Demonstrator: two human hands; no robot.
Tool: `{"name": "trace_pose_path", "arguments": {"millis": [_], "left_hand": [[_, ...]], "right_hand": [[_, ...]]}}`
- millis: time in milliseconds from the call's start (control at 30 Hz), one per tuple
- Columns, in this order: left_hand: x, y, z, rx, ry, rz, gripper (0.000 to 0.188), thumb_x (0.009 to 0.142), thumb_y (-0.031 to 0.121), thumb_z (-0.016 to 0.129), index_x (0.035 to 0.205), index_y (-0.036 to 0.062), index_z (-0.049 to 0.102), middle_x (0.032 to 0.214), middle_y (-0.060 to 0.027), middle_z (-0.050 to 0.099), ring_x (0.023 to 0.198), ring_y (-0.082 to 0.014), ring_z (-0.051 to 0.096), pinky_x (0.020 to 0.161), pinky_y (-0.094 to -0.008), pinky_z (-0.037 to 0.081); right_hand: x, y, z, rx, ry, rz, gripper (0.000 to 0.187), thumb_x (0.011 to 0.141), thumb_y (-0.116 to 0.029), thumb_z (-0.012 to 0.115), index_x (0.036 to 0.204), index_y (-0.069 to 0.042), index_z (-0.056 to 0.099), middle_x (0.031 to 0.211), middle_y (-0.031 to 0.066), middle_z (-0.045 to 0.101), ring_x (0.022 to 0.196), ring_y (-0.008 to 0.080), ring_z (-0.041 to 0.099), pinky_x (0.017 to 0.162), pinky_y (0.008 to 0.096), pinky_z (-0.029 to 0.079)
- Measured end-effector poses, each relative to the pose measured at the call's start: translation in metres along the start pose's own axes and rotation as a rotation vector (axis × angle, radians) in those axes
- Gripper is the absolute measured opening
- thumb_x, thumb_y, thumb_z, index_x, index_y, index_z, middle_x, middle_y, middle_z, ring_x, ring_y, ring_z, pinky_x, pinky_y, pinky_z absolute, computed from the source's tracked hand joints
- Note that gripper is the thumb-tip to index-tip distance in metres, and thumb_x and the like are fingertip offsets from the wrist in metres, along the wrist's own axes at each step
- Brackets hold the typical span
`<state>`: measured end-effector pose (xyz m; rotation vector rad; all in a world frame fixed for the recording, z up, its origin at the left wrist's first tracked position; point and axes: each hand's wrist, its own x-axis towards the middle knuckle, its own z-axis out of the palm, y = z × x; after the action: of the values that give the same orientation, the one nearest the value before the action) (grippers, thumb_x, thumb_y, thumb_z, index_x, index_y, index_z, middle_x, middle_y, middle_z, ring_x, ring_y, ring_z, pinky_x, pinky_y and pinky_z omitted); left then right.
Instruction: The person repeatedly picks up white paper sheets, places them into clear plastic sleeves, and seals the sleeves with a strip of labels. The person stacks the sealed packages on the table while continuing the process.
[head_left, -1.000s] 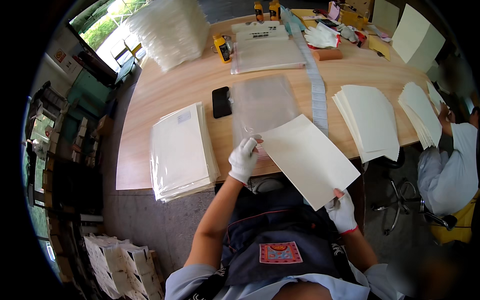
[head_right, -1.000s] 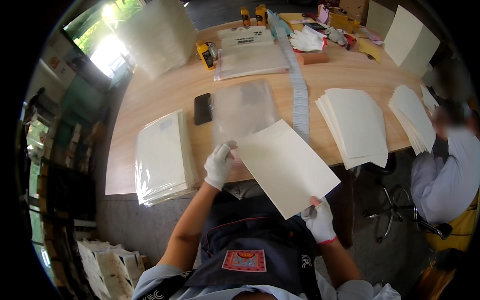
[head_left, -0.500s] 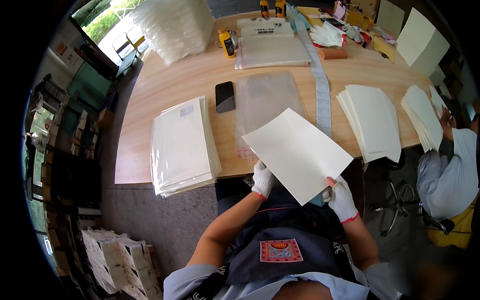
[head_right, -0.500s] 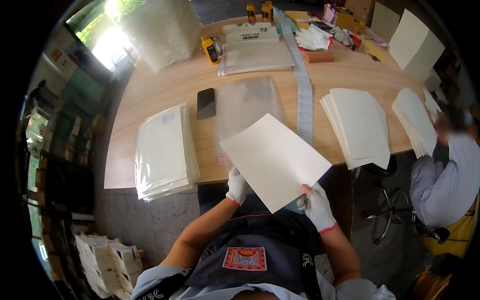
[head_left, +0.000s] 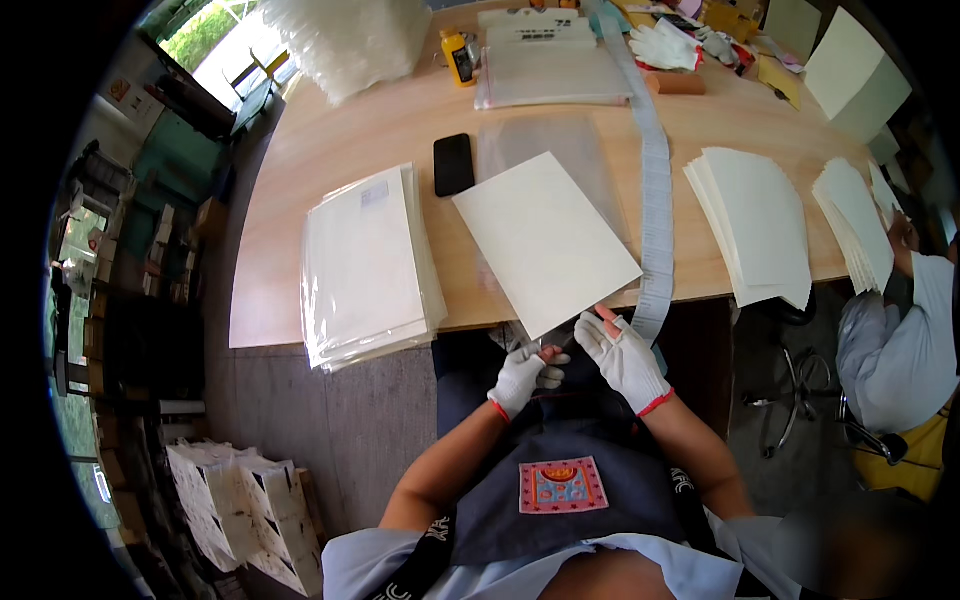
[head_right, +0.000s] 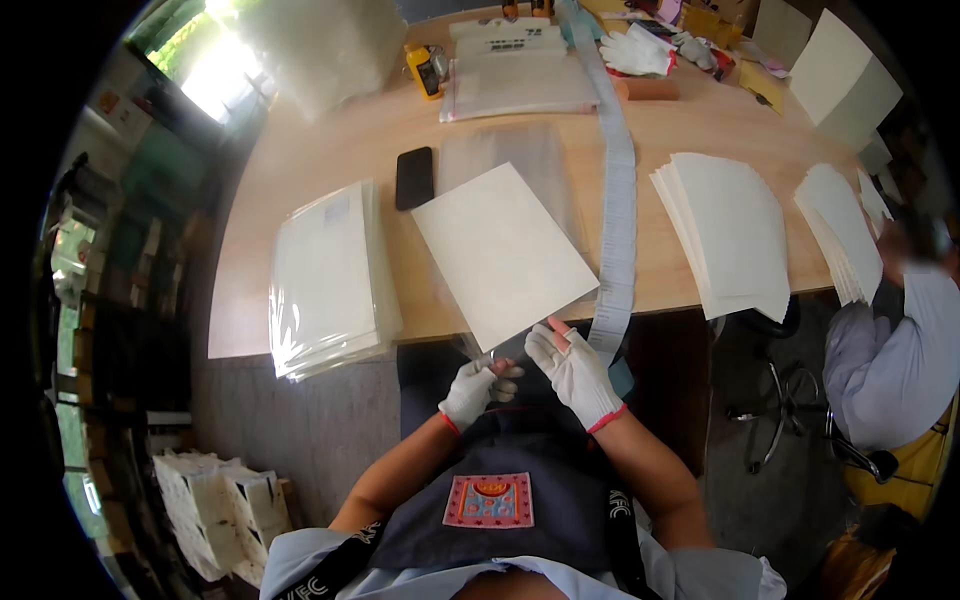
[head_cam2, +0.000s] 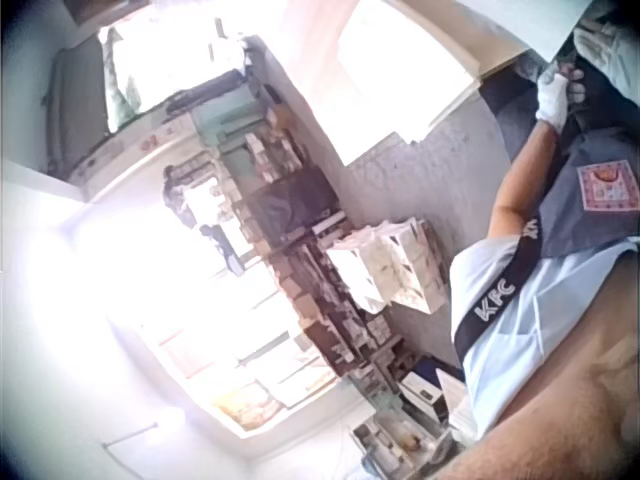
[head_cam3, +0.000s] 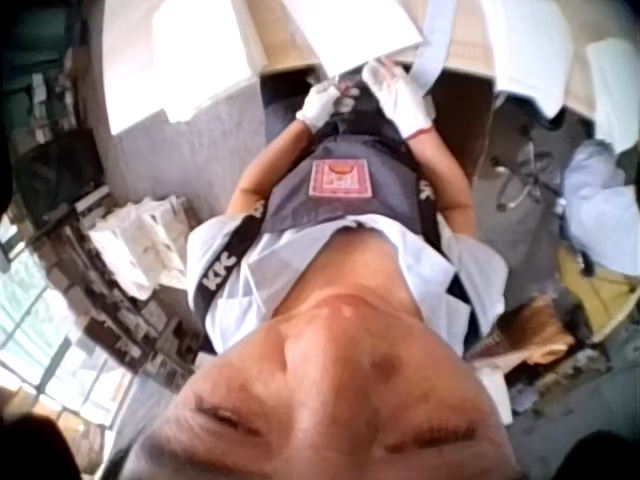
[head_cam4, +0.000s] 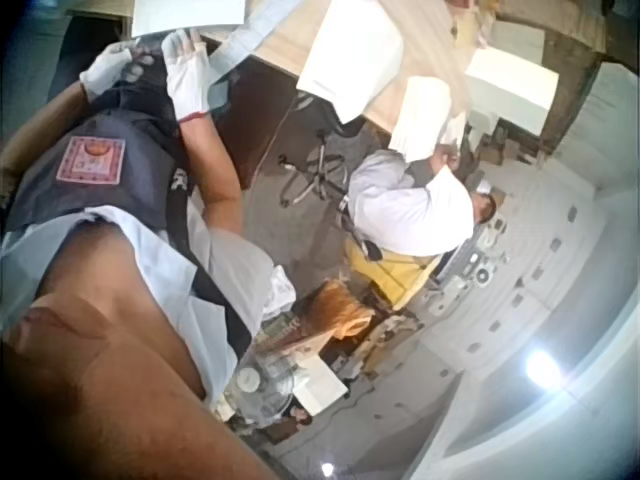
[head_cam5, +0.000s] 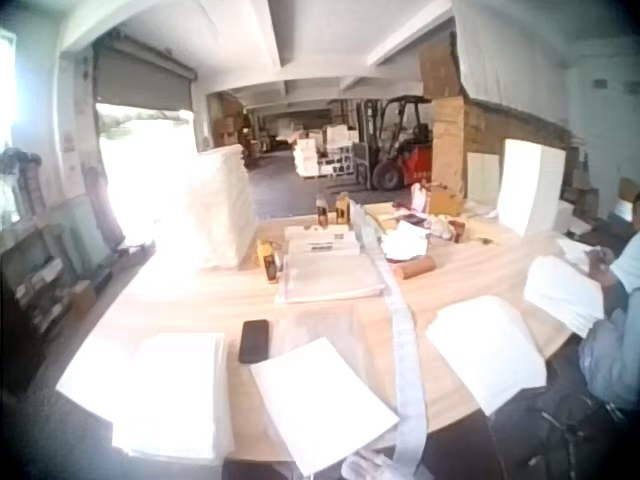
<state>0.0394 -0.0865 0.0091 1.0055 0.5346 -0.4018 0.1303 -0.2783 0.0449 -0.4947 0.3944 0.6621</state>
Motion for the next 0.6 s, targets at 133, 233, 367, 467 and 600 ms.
{"name": "trace_pose_path", "arguments": {"millis": [133,233,367,467,600], "left_hand": [[-0.017,0.011,-0.011,0.015,0.082,0.005,0.029,0.098,0.026,0.059,0.115,0.0028,0.058,0.112,-0.0117,0.067,0.087,-0.0193,0.067,0.073,-0.0329,0.058],[-0.024,0.008,-0.022,-0.017,0.172,0.104,0.029,0.098,0.029,0.059,0.111,0.0029,0.058,0.107,-0.0115,0.068,0.086,-0.0192,0.068,0.071,-0.032,0.058],[-0.033,0.017,-0.021,0.011,0.192,0.103,0.026,0.099,0.026,0.057,0.108,0.0014,0.059,0.1,-0.0099,0.069,0.082,-0.0179,0.068,0.07,-0.0301,0.057],[-0.034,0.015,-0.027,0.031,0.152,0.072,0.025,0.099,0.024,0.056,0.108,0.0009,0.06,0.097,-0.01,0.069,0.082,-0.0184,0.068,0.071,-0.031,0.057],[-0.033,0.013,-0.031,0.037,0.148,0.053,0.023,0.098,0.022,0.057,0.106,0.0011,0.06,0.093,-0.0097,0.069,0.076,-0.0175,0.068,0.069,-0.0301,0.057]], "right_hand": [[-0.016,0.001,0.014,-0.601,-0.084,0.099,0.033,0.105,-0.024,0.043,0.128,-0.002,0.051,0.103,0.0132,0.065,0.079,0.0211,0.067,0.069,0.0316,0.055],[-0.022,0.005,0.044,-1.262,-0.19,-0.023,0.023,0.101,-0.02,0.051,0.115,-0.006,0.061,0.079,0.0094,0.068,0.062,0.0145,0.065,0.054,0.0248,0.049],[0.001,0.028,0.048,-1.993,-0.508,-0.657,0.017,0.09,-0.027,0.061,0.098,-0.013,0.06,0.066,0.0114,0.064,0.065,0.0281,0.067,0.054,0.0399,0.051],[0.005,0.04,0.052,-2.371,-0.58,-0.685,0.017,0.089,-0.029,0.061,0.096,-0.014,0.057,0.064,0.0098,0.064,0.064,0.0285,0.068,0.052,0.0414,0.05],[0.015,0.047,0.05,-2.426,-0.654,-0.792,0.017,0.088,-0.028,0.063,0.094,-0.014,0.055,0.062,0.0076,0.064,0.058,0.0284,0.067,0.05,0.0407,0.051]]}}
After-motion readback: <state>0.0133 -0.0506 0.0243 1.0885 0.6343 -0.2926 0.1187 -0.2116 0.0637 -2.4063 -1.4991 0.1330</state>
